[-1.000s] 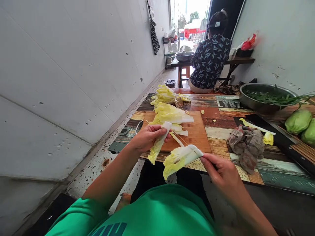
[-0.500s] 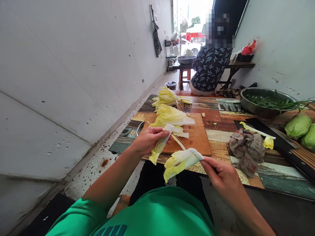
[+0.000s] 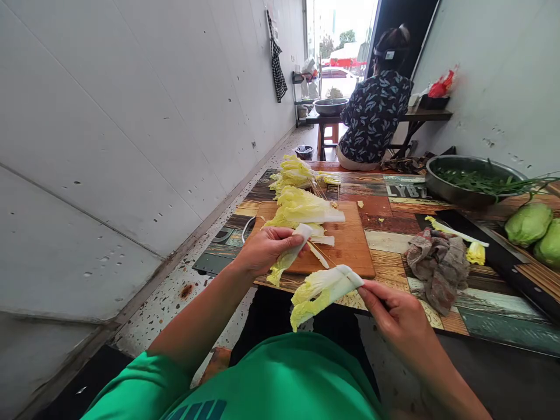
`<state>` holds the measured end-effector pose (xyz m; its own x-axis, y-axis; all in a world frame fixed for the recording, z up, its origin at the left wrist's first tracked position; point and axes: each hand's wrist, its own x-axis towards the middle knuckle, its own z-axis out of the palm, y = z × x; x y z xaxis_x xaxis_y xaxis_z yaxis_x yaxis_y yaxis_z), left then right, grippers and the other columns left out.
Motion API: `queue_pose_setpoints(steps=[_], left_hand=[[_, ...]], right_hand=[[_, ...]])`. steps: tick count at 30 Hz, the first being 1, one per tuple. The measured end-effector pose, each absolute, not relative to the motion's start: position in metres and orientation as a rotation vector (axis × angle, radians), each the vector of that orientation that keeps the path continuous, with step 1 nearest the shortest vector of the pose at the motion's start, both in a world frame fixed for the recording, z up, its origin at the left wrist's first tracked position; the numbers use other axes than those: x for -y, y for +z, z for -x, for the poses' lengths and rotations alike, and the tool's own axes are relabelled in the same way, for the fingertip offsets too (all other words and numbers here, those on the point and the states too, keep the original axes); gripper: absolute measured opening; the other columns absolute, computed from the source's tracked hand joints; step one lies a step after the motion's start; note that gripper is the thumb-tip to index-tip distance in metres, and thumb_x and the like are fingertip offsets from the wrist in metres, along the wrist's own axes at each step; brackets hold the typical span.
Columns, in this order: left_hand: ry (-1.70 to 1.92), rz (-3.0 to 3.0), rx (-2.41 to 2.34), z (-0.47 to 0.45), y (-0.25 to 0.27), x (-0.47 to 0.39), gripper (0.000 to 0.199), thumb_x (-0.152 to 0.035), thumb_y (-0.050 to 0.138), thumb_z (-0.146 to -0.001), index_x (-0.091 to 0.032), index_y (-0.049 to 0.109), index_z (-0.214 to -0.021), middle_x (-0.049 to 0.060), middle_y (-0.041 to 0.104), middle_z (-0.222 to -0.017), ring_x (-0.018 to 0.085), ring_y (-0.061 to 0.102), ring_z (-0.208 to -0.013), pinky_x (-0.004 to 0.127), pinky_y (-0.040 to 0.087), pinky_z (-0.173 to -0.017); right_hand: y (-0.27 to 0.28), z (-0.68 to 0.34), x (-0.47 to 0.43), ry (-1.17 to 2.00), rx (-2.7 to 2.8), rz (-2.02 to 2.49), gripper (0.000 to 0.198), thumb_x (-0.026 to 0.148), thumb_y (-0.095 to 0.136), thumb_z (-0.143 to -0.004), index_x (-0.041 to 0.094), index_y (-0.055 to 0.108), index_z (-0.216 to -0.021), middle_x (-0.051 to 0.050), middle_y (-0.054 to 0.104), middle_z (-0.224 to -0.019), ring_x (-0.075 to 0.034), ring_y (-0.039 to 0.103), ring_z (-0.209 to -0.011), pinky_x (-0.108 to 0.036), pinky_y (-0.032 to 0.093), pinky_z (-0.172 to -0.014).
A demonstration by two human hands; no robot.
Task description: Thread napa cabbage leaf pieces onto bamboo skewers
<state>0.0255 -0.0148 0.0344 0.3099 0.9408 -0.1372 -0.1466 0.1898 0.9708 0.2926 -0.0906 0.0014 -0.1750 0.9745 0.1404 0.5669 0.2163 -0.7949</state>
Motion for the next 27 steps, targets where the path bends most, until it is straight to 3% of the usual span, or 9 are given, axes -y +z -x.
queue_pose_setpoints(steps=[6, 14, 27], left_hand=[[0.923, -1.128, -0.95, -0.025, 0.036, 0.017, 0.038, -0.051, 0.085, -0.06, -0.016, 0.078, -0.07, 0.003, 0.071, -0.065, 0.01, 0.059, -0.058, 0.022, 0.046, -0.058], [0.863, -1.198, -0.932, -0.021, 0.026, 0.017, 0.038, -0.051, 0.081, -0.067, -0.015, 0.08, -0.078, 0.006, 0.075, -0.077, 0.012, 0.061, -0.064, 0.023, 0.045, -0.061], [0.769, -1.354, -0.945, -0.026, 0.039, 0.028, 0.039, -0.053, 0.076, -0.071, -0.014, 0.078, -0.072, 0.003, 0.066, -0.062, 0.008, 0.045, -0.051, 0.022, 0.031, -0.049]], right_hand=[[0.003, -0.295, 0.09, 0.884, 1.837, 1.399, 0.043, 0.055, 0.057, -0.089, 0.021, 0.081, -0.101, -0.004, 0.075, -0.076, -0.02, 0.065, -0.066, -0.027, 0.052, -0.058], [0.007, -0.298, 0.086, 1.04, 1.817, 1.376, 0.05, 0.062, 0.06, -0.086, 0.019, 0.081, -0.102, -0.006, 0.075, -0.077, -0.021, 0.066, -0.069, -0.028, 0.053, -0.062], [0.005, -0.295, 0.084, 1.235, 1.719, 1.321, 0.047, 0.058, 0.063, -0.086, 0.018, 0.08, -0.105, -0.005, 0.067, -0.072, -0.016, 0.054, -0.063, -0.025, 0.045, -0.055]])
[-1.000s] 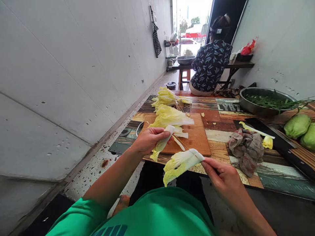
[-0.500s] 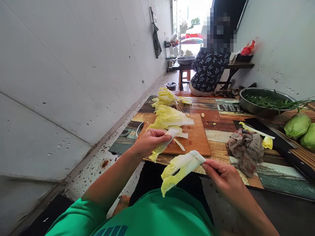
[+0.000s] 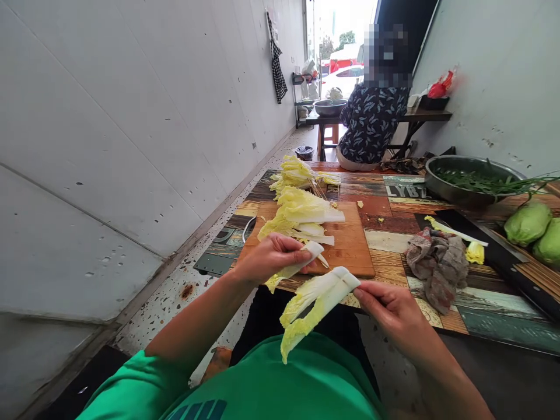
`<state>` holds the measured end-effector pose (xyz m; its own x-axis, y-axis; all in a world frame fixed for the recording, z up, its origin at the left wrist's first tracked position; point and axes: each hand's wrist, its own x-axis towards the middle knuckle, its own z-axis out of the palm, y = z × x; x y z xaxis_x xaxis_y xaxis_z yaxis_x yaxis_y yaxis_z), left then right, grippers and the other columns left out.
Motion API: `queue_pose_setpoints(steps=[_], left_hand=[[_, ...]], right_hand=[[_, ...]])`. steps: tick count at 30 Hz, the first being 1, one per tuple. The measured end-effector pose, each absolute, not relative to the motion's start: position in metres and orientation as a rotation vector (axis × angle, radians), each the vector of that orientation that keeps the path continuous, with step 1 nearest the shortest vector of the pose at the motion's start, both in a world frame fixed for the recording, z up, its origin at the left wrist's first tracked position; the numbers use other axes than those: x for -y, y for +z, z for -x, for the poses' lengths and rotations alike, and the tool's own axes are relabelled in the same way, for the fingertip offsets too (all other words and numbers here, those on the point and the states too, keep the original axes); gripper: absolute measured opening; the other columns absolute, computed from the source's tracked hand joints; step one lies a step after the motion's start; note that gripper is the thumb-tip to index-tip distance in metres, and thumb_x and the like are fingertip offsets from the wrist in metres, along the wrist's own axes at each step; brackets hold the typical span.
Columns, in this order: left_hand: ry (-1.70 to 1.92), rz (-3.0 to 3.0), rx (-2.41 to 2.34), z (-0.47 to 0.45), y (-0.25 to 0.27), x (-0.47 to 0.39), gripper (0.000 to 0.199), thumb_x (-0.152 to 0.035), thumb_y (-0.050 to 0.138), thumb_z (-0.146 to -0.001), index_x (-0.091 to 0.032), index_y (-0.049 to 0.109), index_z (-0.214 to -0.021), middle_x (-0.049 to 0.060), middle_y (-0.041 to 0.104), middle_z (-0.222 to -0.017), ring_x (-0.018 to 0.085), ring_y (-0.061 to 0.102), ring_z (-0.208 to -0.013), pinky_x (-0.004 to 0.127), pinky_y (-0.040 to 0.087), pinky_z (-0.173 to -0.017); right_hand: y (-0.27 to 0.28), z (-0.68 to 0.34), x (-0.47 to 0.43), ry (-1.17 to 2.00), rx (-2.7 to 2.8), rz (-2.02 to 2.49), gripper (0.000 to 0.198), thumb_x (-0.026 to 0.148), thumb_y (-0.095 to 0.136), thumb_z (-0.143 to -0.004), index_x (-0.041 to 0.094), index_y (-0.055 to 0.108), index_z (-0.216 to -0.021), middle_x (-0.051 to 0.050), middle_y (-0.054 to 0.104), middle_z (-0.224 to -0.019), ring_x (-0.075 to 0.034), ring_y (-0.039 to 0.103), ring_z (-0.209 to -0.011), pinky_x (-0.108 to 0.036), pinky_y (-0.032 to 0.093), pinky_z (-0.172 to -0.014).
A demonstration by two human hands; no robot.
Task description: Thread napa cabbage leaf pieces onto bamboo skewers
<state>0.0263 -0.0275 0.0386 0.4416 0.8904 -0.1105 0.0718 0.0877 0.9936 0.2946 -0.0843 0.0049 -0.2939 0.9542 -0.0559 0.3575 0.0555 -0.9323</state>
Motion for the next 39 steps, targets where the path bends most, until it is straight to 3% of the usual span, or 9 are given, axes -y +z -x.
queue_pose_setpoints(steps=[8, 10, 13, 16, 20, 24, 32, 36, 39], left_hand=[[0.813, -1.558, -0.924, -0.042, 0.037, 0.034, 0.041, -0.046, 0.072, -0.077, -0.014, 0.064, -0.053, -0.004, 0.043, -0.051, 0.007, 0.033, -0.052, 0.025, 0.023, -0.048], [0.846, -1.649, -0.92, -0.041, 0.035, 0.033, 0.04, -0.043, 0.071, -0.08, -0.014, 0.064, -0.052, -0.003, 0.047, -0.053, 0.008, 0.038, -0.055, 0.024, 0.028, -0.051], [0.793, -1.691, -0.882, -0.033, 0.029, 0.026, 0.025, -0.038, 0.068, -0.083, -0.015, 0.077, -0.083, 0.003, 0.07, -0.077, 0.013, 0.057, -0.069, 0.025, 0.043, -0.063], [0.909, -1.794, -1.088, -0.025, 0.016, 0.01, 0.029, -0.032, 0.062, -0.089, -0.017, 0.075, -0.11, 0.009, 0.076, -0.105, 0.02, 0.067, -0.093, 0.031, 0.051, -0.084], [0.726, -2.373, -1.471, -0.033, -0.005, -0.019, 0.025, -0.022, 0.058, -0.092, -0.018, 0.075, -0.11, 0.011, 0.073, -0.116, 0.027, 0.063, -0.112, 0.043, 0.044, -0.101], [0.323, -2.705, -1.481, -0.051, -0.017, -0.043, 0.032, -0.027, 0.064, -0.089, -0.024, 0.069, -0.121, 0.008, 0.067, -0.123, 0.028, 0.055, -0.12, 0.043, 0.04, -0.101], [0.169, -2.886, -1.281, -0.066, -0.009, -0.061, 0.046, -0.035, 0.07, -0.085, -0.029, 0.062, -0.131, 0.007, 0.061, -0.126, 0.027, 0.051, -0.12, 0.04, 0.038, -0.101], [0.044, -2.903, -1.194, -0.069, -0.008, -0.063, 0.025, -0.033, 0.056, -0.094, -0.023, 0.072, -0.11, 0.008, 0.064, -0.115, 0.025, 0.053, -0.113, 0.037, 0.039, -0.097], [-0.004, -2.84, -1.298, -0.072, -0.009, -0.064, 0.028, -0.029, 0.05, -0.095, -0.018, 0.075, -0.095, 0.013, 0.065, -0.105, 0.027, 0.055, -0.108, 0.039, 0.041, -0.091]], right_hand=[[0.021, -0.271, 0.081, 1.216, 1.711, 1.267, 0.047, 0.059, 0.061, -0.085, 0.016, 0.08, -0.088, 0.001, 0.048, -0.055, -0.011, 0.036, -0.052, -0.023, 0.033, -0.046], [0.02, -0.27, 0.08, 1.2, 1.705, 1.264, 0.046, 0.058, 0.061, -0.085, 0.016, 0.08, -0.088, 0.002, 0.046, -0.055, -0.011, 0.035, -0.051, -0.023, 0.033, -0.045], [0.016, -0.281, 0.081, 1.126, 1.69, 1.312, 0.047, 0.059, 0.062, -0.084, 0.017, 0.08, -0.09, 0.0, 0.053, -0.058, -0.012, 0.042, -0.053, -0.024, 0.037, -0.047], [0.008, -0.306, 0.086, 1.035, 1.686, 1.401, 0.047, 0.062, 0.064, -0.082, 0.019, 0.081, -0.092, -0.003, 0.065, -0.066, -0.016, 0.054, -0.059, -0.025, 0.044, -0.051], [-0.003, -0.339, 0.094, 0.934, 1.677, 1.536, 0.047, 0.065, 0.066, -0.078, 0.022, 0.08, -0.088, -0.003, 0.072, -0.072, -0.019, 0.063, -0.064, -0.026, 0.05, -0.057], [-0.011, -0.349, 0.102, 0.936, 1.587, 1.566, 0.047, 0.066, 0.066, -0.077, 0.022, 0.08, -0.087, -0.003, 0.07, -0.068, -0.019, 0.062, -0.062, -0.024, 0.048, -0.051], [-0.03, -0.353, 0.102, 0.982, 1.521, 1.543, 0.046, 0.062, 0.069, -0.077, 0.021, 0.081, -0.093, -0.004, 0.072, -0.073, -0.018, 0.061, -0.066, -0.025, 0.048, -0.056], [-0.033, -0.354, 0.102, 1.02, 1.521, 1.536, 0.046, 0.062, 0.069, -0.078, 0.021, 0.081, -0.097, -0.004, 0.072, -0.073, -0.018, 0.061, -0.066, -0.025, 0.049, -0.057], [-0.027, -0.348, 0.103, 1.053, 1.484, 1.512, 0.047, 0.064, 0.07, -0.075, 0.02, 0.081, -0.09, -0.005, 0.071, -0.071, -0.019, 0.062, -0.067, -0.025, 0.049, -0.055]])
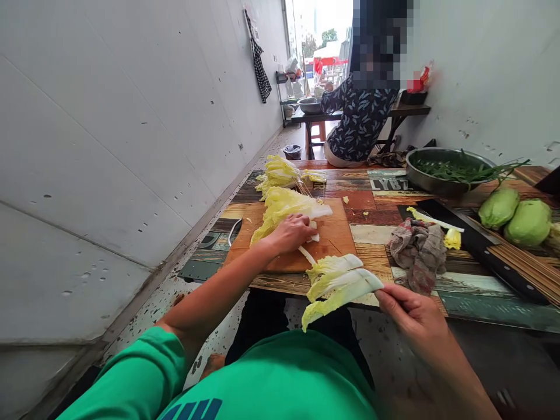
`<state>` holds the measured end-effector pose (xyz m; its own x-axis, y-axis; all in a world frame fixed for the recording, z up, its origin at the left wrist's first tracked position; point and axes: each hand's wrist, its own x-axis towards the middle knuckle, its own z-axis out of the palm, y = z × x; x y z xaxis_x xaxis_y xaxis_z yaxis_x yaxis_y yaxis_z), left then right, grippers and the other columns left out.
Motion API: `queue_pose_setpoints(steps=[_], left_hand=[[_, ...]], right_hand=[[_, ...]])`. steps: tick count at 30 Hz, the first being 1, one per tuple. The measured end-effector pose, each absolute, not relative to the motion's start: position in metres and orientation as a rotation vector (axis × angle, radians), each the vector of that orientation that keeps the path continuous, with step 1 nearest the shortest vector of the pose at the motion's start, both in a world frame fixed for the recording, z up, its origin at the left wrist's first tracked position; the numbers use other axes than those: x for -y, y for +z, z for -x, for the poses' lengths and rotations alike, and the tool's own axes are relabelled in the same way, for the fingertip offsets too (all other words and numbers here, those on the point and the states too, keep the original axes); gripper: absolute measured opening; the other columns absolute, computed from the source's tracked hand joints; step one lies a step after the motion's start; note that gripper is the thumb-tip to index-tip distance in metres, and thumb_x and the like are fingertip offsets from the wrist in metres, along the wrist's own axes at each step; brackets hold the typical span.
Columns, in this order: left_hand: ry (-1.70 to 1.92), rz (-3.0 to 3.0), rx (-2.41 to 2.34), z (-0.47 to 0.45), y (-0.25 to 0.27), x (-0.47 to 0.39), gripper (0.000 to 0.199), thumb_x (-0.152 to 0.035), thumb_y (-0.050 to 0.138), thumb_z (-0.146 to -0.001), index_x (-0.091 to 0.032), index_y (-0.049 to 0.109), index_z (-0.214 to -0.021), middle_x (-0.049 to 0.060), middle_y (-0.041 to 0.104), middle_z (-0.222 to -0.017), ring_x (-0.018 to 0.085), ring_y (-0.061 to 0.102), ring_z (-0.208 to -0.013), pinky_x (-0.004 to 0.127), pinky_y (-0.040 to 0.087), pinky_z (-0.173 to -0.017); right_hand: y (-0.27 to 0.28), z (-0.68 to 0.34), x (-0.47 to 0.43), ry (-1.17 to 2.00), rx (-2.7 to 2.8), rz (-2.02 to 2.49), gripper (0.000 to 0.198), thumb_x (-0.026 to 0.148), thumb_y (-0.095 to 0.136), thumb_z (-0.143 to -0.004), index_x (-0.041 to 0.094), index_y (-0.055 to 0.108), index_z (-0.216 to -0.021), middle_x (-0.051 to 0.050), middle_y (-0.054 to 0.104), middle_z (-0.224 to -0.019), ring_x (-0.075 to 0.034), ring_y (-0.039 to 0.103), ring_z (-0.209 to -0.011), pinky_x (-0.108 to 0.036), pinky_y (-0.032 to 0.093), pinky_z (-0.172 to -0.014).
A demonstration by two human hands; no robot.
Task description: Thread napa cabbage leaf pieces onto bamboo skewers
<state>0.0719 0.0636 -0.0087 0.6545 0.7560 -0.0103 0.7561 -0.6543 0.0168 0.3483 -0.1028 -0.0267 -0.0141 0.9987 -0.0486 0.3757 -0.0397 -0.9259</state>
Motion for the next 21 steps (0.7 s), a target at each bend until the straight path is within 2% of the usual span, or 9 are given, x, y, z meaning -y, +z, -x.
queue_pose_setpoints(steps=[5, 10, 12, 14, 17, 19, 21], left_hand=[[0.076, -2.784, -1.342, -0.076, -0.007, -0.062, 0.024, -0.021, 0.051, -0.092, -0.014, 0.073, -0.089, 0.016, 0.064, -0.113, 0.032, 0.053, -0.117, 0.044, 0.039, -0.096], [0.205, -2.728, -1.299, -0.072, -0.004, -0.057, 0.012, -0.026, 0.062, -0.088, -0.018, 0.07, -0.091, 0.009, 0.067, -0.118, 0.026, 0.06, -0.11, 0.037, 0.043, -0.093], [0.448, -2.571, -1.314, -0.066, -0.001, -0.053, 0.013, -0.028, 0.059, -0.09, -0.019, 0.067, -0.093, 0.008, 0.07, -0.107, 0.021, 0.064, -0.098, 0.034, 0.046, -0.086], [0.874, -2.163, -1.277, -0.058, 0.003, -0.049, 0.015, -0.032, 0.059, -0.091, -0.018, 0.064, -0.096, 0.005, 0.072, -0.09, 0.017, 0.066, -0.082, 0.03, 0.048, -0.076], [1.265, -1.412, -1.06, -0.044, 0.015, -0.043, 0.035, -0.045, 0.074, -0.077, -0.017, 0.061, -0.094, 0.002, 0.071, -0.075, 0.013, 0.063, -0.063, 0.026, 0.048, -0.063], [1.238, -1.125, -0.959, -0.036, 0.023, -0.037, 0.049, -0.047, 0.086, -0.061, -0.015, 0.063, -0.09, 0.002, 0.071, -0.073, 0.011, 0.061, -0.058, 0.024, 0.047, -0.059], [1.143, -0.991, -0.916, -0.03, 0.029, -0.028, 0.052, -0.043, 0.092, -0.052, -0.013, 0.067, -0.086, 0.004, 0.073, -0.073, 0.01, 0.061, -0.058, 0.023, 0.048, -0.06]], right_hand=[[-0.02, -0.34, 0.103, 1.083, 1.418, 1.491, 0.048, 0.066, 0.074, -0.069, 0.02, 0.081, -0.082, -0.006, 0.07, -0.068, -0.019, 0.062, -0.065, -0.024, 0.047, -0.05], [-0.019, -0.335, 0.103, 1.09, 1.442, 1.479, 0.047, 0.065, 0.072, -0.073, 0.02, 0.081, -0.086, -0.005, 0.068, -0.066, -0.019, 0.062, -0.066, -0.023, 0.046, -0.05], [-0.014, -0.331, 0.103, 1.055, 1.458, 1.468, 0.048, 0.065, 0.071, -0.072, 0.02, 0.081, -0.085, -0.005, 0.07, -0.069, -0.019, 0.063, -0.067, -0.024, 0.048, -0.053], [-0.008, -0.325, 0.104, 1.028, 1.482, 1.454, 0.047, 0.065, 0.07, -0.074, 0.021, 0.081, -0.086, -0.005, 0.071, -0.069, -0.019, 0.064, -0.067, -0.024, 0.05, -0.057], [0.001, -0.314, 0.102, 1.006, 1.528, 1.435, 0.046, 0.064, 0.068, -0.077, 0.022, 0.081, -0.089, -0.005, 0.072, -0.071, -0.02, 0.066, -0.069, -0.026, 0.052, -0.061], [0.005, -0.307, 0.099, 0.993, 1.566, 1.41, 0.046, 0.063, 0.067, -0.079, 0.021, 0.081, -0.091, -0.006, 0.073, -0.072, -0.021, 0.066, -0.071, -0.026, 0.052, -0.063], [0.005, -0.3, 0.094, 0.997, 1.615, 1.373, 0.047, 0.062, 0.065, -0.082, 0.02, 0.081, -0.095, -0.006, 0.073, -0.073, -0.02, 0.065, -0.069, -0.025, 0.051, -0.061]])
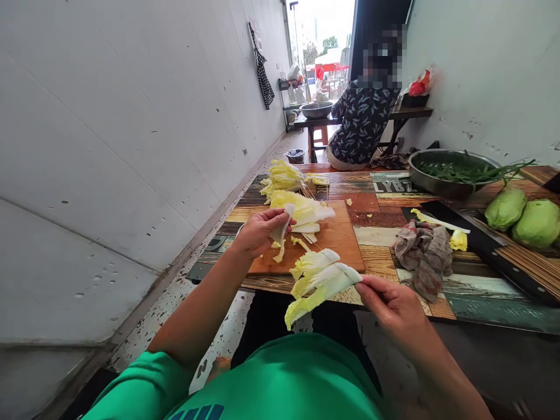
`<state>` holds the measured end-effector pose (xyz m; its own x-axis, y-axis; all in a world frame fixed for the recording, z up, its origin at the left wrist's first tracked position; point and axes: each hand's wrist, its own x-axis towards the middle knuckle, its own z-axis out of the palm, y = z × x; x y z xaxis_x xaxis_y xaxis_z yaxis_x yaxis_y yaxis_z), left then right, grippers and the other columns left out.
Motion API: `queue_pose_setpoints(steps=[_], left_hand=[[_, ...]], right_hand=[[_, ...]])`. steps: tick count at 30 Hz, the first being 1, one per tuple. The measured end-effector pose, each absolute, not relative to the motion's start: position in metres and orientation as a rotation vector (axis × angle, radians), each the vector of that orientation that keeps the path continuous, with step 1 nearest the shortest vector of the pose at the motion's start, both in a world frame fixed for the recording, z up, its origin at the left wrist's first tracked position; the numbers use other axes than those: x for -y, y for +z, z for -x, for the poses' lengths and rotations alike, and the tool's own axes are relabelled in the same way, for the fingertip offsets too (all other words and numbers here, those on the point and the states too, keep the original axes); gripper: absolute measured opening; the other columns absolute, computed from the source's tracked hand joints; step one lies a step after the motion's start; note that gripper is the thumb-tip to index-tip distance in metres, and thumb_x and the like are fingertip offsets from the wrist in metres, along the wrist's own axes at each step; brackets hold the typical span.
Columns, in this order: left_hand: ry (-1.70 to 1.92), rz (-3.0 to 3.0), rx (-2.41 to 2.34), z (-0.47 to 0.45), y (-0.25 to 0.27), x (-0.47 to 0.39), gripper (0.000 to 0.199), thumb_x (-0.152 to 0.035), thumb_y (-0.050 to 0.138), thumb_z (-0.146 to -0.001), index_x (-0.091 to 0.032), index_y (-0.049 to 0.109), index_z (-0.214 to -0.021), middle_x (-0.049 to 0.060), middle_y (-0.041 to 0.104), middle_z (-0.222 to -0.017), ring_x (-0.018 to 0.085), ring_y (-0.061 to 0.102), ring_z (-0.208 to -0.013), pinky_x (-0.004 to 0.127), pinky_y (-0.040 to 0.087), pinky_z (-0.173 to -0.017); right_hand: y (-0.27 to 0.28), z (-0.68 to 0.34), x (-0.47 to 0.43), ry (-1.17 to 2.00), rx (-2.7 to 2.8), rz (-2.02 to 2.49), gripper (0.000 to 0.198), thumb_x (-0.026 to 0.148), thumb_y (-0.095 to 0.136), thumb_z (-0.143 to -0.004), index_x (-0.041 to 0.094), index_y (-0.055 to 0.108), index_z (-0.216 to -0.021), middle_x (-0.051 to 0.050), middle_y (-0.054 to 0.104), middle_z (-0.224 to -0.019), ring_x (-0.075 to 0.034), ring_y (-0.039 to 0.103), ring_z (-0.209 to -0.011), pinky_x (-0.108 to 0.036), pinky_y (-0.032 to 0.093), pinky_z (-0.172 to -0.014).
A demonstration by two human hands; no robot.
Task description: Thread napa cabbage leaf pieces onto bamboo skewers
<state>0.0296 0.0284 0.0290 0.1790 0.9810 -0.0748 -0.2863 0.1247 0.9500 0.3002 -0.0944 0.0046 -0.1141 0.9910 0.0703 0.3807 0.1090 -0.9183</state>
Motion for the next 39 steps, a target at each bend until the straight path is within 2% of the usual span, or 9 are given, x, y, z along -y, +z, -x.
queue_pose_setpoints(steps=[5, 10, 13, 16, 21, 24, 27, 29, 39], left_hand=[[1.064, -0.885, -0.867, -0.029, 0.032, -0.004, 0.042, -0.033, 0.093, -0.052, -0.012, 0.073, -0.083, 0.006, 0.075, -0.078, 0.011, 0.065, -0.069, 0.022, 0.048, -0.066], [1.05, -0.823, -0.84, -0.032, 0.032, 0.003, 0.038, -0.029, 0.094, -0.053, -0.012, 0.072, -0.079, 0.004, 0.074, -0.076, 0.011, 0.065, -0.068, 0.022, 0.049, -0.067], [1.144, -0.754, -0.858, -0.023, 0.038, -0.005, 0.027, -0.026, 0.086, -0.067, -0.015, 0.067, -0.082, 0.002, 0.073, -0.075, 0.011, 0.065, -0.065, 0.025, 0.051, -0.068], [1.322, -0.584, -0.931, -0.006, 0.049, -0.017, 0.011, -0.019, 0.07, -0.085, -0.017, 0.059, -0.082, 0.001, 0.072, -0.077, 0.012, 0.066, -0.068, 0.028, 0.054, -0.073], [1.455, -0.406, -0.987, 0.015, 0.058, -0.022, 0.014, -0.012, 0.047, -0.096, -0.017, 0.056, -0.085, 0.003, 0.072, -0.08, 0.015, 0.069, -0.078, 0.037, 0.055, -0.086], [1.493, -0.52, -0.985, 0.014, 0.055, -0.013, 0.008, -0.015, 0.059, -0.091, -0.017, 0.056, -0.084, 0.002, 0.073, -0.076, 0.014, 0.069, -0.072, 0.033, 0.056, -0.081], [1.463, -0.807, -0.98, 0.006, 0.05, 0.001, 0.027, -0.028, 0.082, -0.073, -0.015, 0.063, -0.086, 0.001, 0.072, -0.07, 0.013, 0.067, -0.063, 0.028, 0.054, -0.07], [1.401, -0.955, -0.973, 0.0, 0.048, 0.011, 0.039, -0.037, 0.089, -0.063, -0.014, 0.068, -0.086, 0.002, 0.073, -0.068, 0.013, 0.066, -0.061, 0.027, 0.052, -0.067], [1.238, -1.031, -0.96, -0.027, 0.04, 0.028, 0.034, -0.042, 0.088, -0.062, -0.015, 0.077, -0.08, 0.006, 0.076, -0.075, 0.013, 0.066, -0.067, 0.025, 0.049, -0.065]], right_hand=[[-0.002, -0.288, 0.087, 0.989, 1.678, 1.349, 0.05, 0.062, 0.062, -0.085, 0.018, 0.08, -0.1, -0.005, 0.071, -0.071, -0.016, 0.058, -0.061, -0.025, 0.047, -0.054], [0.001, -0.287, 0.088, 0.962, 1.675, 1.406, 0.052, 0.064, 0.061, -0.084, 0.017, 0.08, -0.098, -0.004, 0.069, -0.068, -0.015, 0.055, -0.059, -0.024, 0.046, -0.053], [0.008, -0.291, 0.091, 0.94, 1.628, 1.461, 0.054, 0.067, 0.062, -0.08, 0.017, 0.079, -0.092, -0.004, 0.067, -0.067, -0.015, 0.054, -0.057, -0.024, 0.044, -0.05], [0.01, -0.298, 0.092, 0.884, 1.571, 1.551, 0.053, 0.071, 0.065, -0.075, 0.02, 0.078, -0.086, -0.003, 0.066, -0.063, -0.015, 0.054, -0.054, -0.025, 0.042, -0.045], [0.004, -0.3, 0.087, 0.807, 1.592, 1.587, 0.055, 0.079, 0.064, -0.066, 0.026, 0.075, -0.072, -0.004, 0.072, -0.064, -0.02, 0.062, -0.057, -0.028, 0.048, -0.049], [0.004, -0.295, 0.086, 0.822, 1.631, 1.569, 0.054, 0.078, 0.062, -0.07, 0.026, 0.076, -0.075, -0.004, 0.072, -0.065, -0.02, 0.064, -0.058, -0.028, 0.049, -0.049], [0.006, -0.29, 0.087, 0.842, 1.69, 1.496, 0.047, 0.069, 0.061, -0.077, 0.025, 0.078, -0.082, -0.003, 0.071, -0.066, -0.02, 0.063, -0.059, -0.028, 0.049, -0.051], [0.008, -0.289, 0.088, 0.845, 1.723, 1.458, 0.042, 0.063, 0.062, -0.081, 0.024, 0.078, -0.085, -0.003, 0.07, -0.067, -0.019, 0.062, -0.06, -0.027, 0.049, -0.052], [0.012, -0.284, 0.088, 0.908, 1.742, 1.406, 0.034, 0.052, 0.061, -0.085, 0.025, 0.08, -0.092, -0.002, 0.07, -0.066, -0.019, 0.062, -0.061, -0.027, 0.049, -0.055]])
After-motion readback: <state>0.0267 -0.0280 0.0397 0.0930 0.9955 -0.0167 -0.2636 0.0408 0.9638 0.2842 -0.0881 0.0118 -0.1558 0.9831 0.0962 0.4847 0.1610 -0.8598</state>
